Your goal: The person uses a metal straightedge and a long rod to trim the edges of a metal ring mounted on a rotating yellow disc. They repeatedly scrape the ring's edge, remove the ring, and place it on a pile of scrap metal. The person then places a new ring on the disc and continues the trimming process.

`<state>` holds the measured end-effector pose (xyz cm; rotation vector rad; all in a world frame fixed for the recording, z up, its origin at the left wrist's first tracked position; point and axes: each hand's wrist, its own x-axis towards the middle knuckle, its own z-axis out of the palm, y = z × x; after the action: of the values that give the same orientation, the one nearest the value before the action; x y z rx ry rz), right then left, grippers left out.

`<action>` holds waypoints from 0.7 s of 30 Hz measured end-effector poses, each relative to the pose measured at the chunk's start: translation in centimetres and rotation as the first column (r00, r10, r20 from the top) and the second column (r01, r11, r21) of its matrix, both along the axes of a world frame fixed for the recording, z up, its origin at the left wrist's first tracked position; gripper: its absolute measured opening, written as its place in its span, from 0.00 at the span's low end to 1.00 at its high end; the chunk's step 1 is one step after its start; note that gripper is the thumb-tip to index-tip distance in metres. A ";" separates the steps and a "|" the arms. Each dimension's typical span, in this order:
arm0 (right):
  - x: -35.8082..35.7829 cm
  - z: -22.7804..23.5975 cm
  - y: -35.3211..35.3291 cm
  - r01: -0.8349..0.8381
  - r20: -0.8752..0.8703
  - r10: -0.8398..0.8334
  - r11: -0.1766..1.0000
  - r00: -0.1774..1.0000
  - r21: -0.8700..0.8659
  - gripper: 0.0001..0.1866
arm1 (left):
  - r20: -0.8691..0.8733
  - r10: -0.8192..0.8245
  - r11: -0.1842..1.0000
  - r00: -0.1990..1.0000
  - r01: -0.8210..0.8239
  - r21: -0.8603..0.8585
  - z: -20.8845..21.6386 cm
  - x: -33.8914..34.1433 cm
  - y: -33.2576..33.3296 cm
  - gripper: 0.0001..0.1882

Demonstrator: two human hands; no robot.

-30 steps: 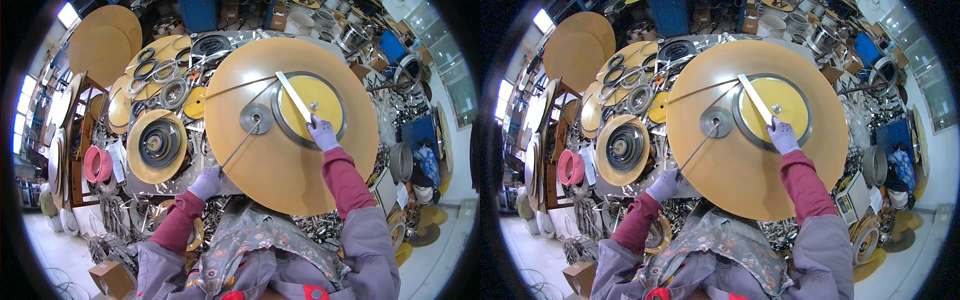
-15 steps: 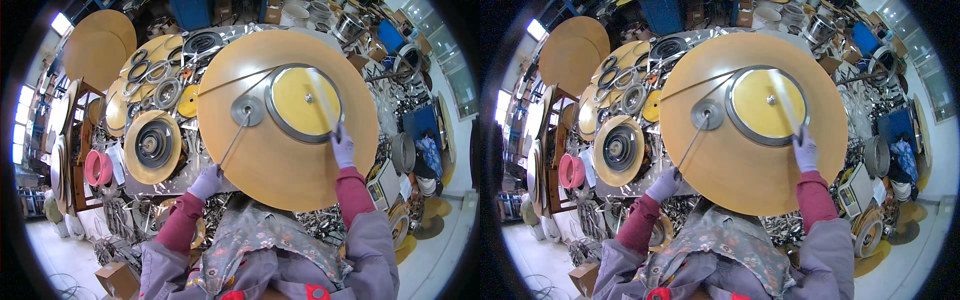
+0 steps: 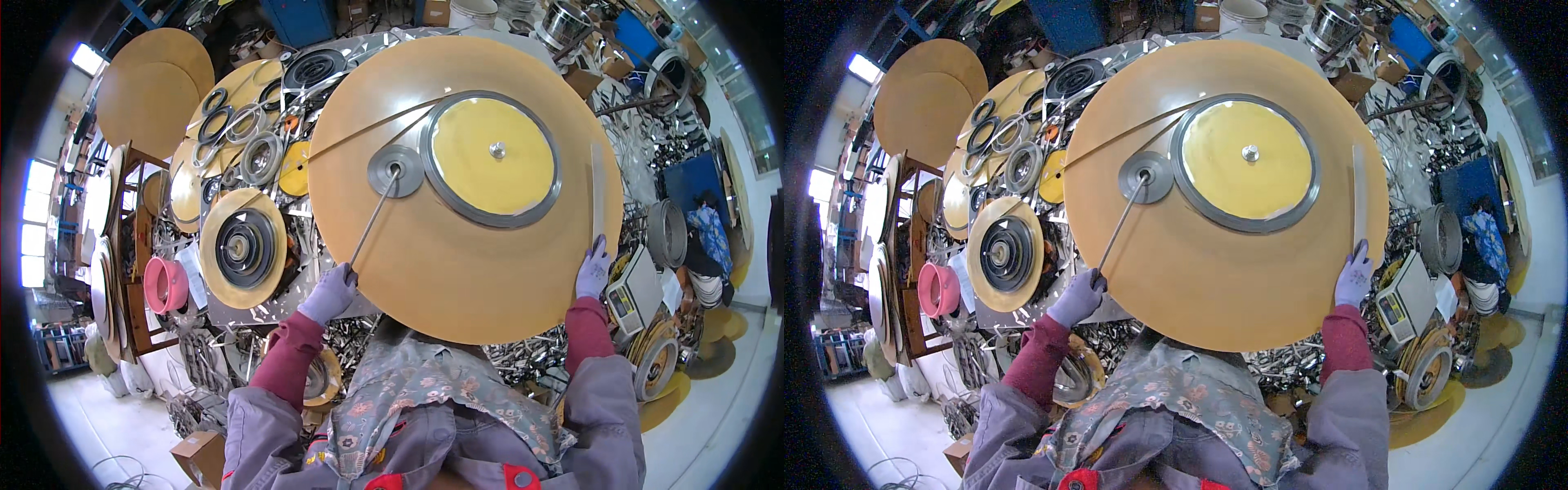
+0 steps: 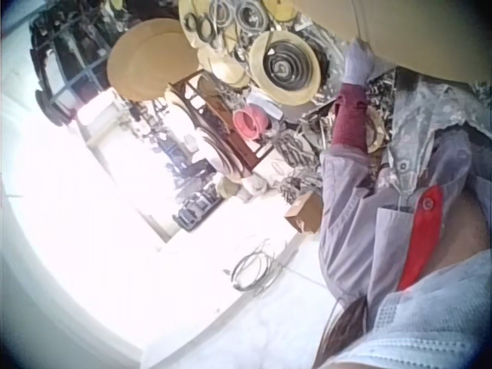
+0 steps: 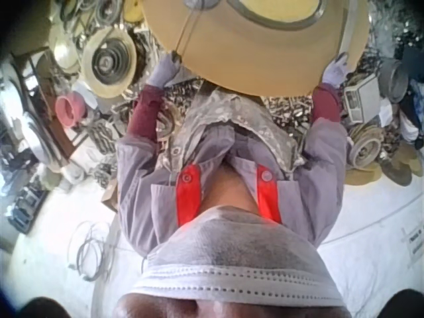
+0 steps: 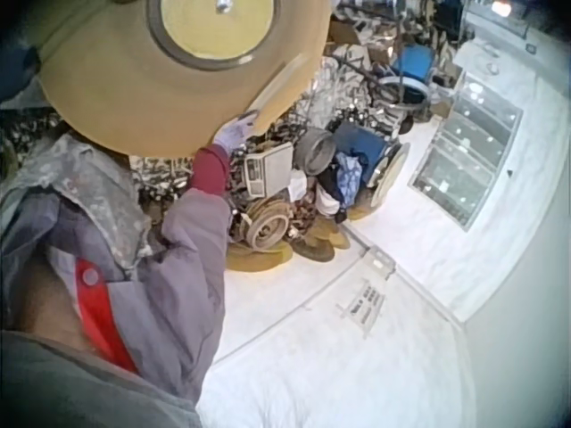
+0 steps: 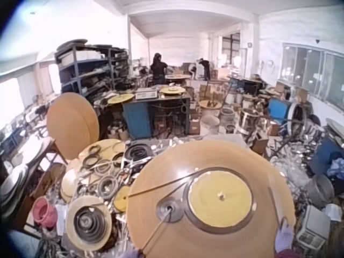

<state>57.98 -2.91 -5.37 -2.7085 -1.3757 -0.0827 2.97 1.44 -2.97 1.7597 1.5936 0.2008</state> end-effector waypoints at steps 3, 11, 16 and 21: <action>-4.9 0.1 -2.6 -0.001 -0.067 0.003 1.000 0.998 0.030 0.29 | -0.007 0.004 1.000 1.000 -0.004 -0.006 0.4 -0.4 0.0 0.11; -6.8 -2.4 -6.5 0.062 -0.244 0.014 0.952 0.970 0.298 0.29 | -0.019 -0.090 0.978 0.996 0.085 -0.191 4.9 -2.4 -6.9 0.10; -7.9 4.2 0.1 -0.206 -0.160 0.238 0.959 0.958 0.196 0.14 | 0.163 0.114 0.989 0.980 -0.097 -0.111 6.2 -2.8 -11.2 0.09; -20.8 6.9 13.1 -0.684 -0.331 0.804 0.594 0.494 0.423 0.10 | -0.010 0.523 0.850 0.852 -0.520 0.078 4.1 -2.7 -16.9 0.08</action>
<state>37.17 10.16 1.48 -1.5212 -2.0362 0.4592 0.28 -15.50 1.11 1.3426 2.0868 0.4979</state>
